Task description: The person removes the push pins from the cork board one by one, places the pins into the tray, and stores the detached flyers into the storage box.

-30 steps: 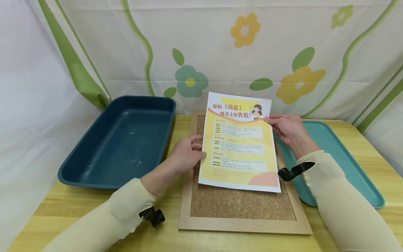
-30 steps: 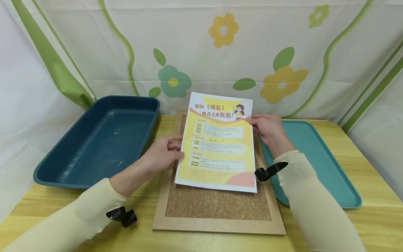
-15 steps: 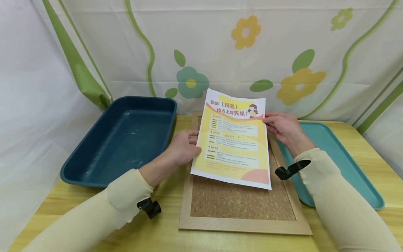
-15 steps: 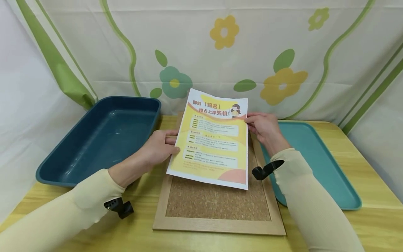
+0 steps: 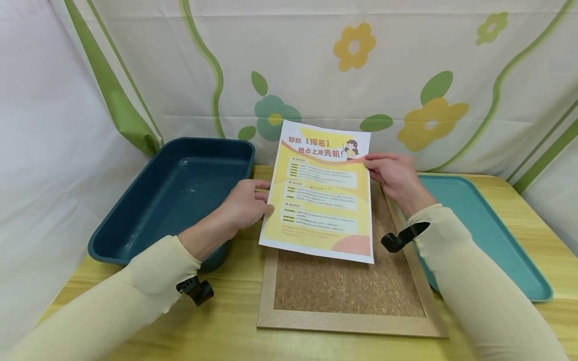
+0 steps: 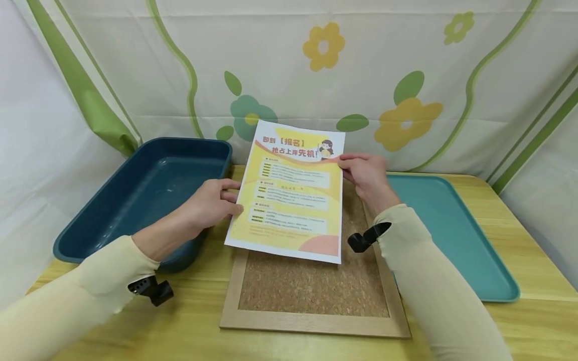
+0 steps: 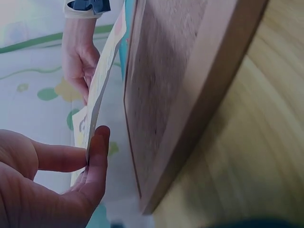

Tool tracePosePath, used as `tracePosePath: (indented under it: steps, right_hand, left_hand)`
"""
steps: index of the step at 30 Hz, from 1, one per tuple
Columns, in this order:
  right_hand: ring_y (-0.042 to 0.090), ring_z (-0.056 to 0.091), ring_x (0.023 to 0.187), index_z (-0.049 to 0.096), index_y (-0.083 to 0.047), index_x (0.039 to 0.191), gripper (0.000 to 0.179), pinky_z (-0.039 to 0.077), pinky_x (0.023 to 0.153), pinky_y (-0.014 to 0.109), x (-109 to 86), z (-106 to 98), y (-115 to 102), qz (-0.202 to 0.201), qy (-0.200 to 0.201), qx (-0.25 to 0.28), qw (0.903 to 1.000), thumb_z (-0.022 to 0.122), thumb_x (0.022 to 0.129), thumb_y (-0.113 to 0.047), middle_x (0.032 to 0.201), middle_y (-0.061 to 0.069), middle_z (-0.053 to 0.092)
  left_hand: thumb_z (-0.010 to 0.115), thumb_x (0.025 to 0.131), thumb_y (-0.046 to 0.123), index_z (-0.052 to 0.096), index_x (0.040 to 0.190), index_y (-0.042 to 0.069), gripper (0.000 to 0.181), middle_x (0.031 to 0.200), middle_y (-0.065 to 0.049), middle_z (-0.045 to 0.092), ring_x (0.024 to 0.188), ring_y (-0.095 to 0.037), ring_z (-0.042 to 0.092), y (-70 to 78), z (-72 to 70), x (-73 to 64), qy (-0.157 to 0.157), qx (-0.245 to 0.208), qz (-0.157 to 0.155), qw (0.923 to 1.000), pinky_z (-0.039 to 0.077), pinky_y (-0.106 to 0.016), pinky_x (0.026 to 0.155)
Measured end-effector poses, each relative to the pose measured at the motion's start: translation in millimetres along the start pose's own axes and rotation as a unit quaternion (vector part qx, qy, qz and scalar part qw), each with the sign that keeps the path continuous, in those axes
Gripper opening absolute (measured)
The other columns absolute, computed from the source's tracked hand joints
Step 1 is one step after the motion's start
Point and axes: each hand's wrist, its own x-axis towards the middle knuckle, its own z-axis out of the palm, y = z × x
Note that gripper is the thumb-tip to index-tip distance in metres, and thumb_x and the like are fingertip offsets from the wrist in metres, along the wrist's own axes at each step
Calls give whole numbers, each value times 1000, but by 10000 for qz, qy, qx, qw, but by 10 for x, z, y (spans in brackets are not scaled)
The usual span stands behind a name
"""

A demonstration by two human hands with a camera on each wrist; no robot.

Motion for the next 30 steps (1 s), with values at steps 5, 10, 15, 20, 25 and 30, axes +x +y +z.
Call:
tracePosePath:
  steps: [5,10,15,20,25,30]
  right_hand:
    - [4,75,90,64,-3,146,46,60,79,18,3,181,-43,66,59,-71,9999,72,101,-8,145,16,65]
    - [15,72,112,65,-6,146,46,59,98,26,-11,354,-71,39,-60,-34,10000,72,100,-8,153,16,61]
    - [22,67,126,63,-10,149,49,58,102,30,-20,575,-92,-15,-345,62,9994,70,101,-4,154,13,60]
    - [23,69,122,60,-10,152,54,61,92,29,-51,826,-115,-16,-681,179,9975,69,100,0,149,13,62]
    - [24,68,126,58,-11,153,58,58,106,39,-70,1099,-135,0,-916,51,9958,71,98,2,150,12,63]
    - [25,66,128,56,-11,155,61,53,113,42,-83,1329,-149,-100,-1104,-189,9937,70,97,2,153,11,61]
  left_hand:
    - [62,103,3,38,161,1,62,126,-19,75,84,-20,65,-40,-152,-6,20,205,-32,9998,42,-29,71]
    - [59,106,4,34,164,1,63,127,-20,73,107,-27,74,-97,-294,-18,13,281,0,9996,57,-39,95]
    - [57,107,7,30,165,1,64,131,-21,72,105,-27,75,-161,-514,-57,71,461,-5,9989,56,-48,105]
    - [59,107,11,27,166,-1,68,133,-22,70,106,-27,74,-300,-795,-68,-63,675,-45,9977,50,-57,111]
    - [61,107,14,28,165,-3,69,133,-22,71,100,-23,72,-463,-1046,-28,-136,988,-107,9950,53,-49,101]
    - [61,107,13,29,162,-9,68,130,-25,71,94,-20,70,-592,-1282,47,-113,1369,-160,9904,55,-38,89]
